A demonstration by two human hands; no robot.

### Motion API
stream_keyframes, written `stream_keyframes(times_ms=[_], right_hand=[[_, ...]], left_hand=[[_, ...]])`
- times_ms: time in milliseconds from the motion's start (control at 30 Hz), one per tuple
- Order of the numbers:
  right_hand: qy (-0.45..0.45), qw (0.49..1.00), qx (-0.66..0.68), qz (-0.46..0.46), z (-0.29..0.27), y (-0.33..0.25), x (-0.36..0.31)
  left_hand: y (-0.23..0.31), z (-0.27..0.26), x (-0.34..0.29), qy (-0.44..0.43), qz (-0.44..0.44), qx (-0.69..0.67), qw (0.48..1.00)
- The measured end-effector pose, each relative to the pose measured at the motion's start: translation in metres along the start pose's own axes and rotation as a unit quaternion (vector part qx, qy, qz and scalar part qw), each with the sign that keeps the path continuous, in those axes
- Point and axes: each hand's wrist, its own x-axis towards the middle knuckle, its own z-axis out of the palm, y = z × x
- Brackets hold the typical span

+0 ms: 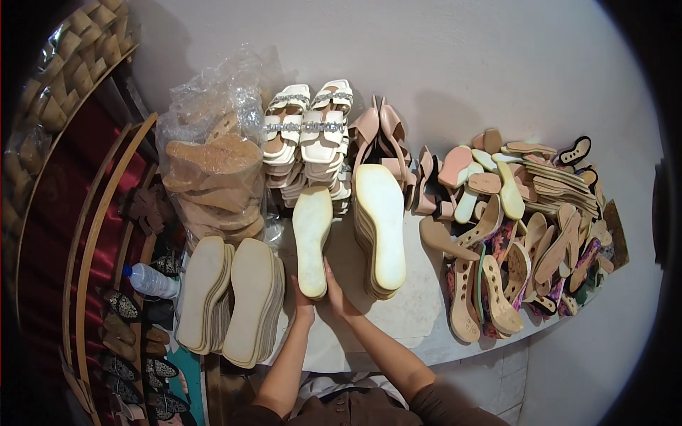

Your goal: The person is sorting and stacking different types and sizes of shoe soles and insoles on a work table.

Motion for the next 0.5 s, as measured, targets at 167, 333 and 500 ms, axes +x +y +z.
stream_keyframes(times_ms=[167, 333, 500], right_hand=[[-0.007, 0.999, -0.035, 0.004, -0.005, 0.007, -0.012], [-0.019, 1.000, 0.007, -0.006, 0.009, 0.007, -0.026], [-0.031, 0.999, 0.011, 0.010, 0.013, 0.010, -0.035]], left_hand=[[0.001, 0.007, -0.021, -0.004, 0.018, -0.014, 1.000], [-0.005, -0.005, -0.033, 0.006, 0.043, -0.013, 0.999], [-0.001, -0.008, -0.041, 0.015, 0.007, -0.018, 1.000]])
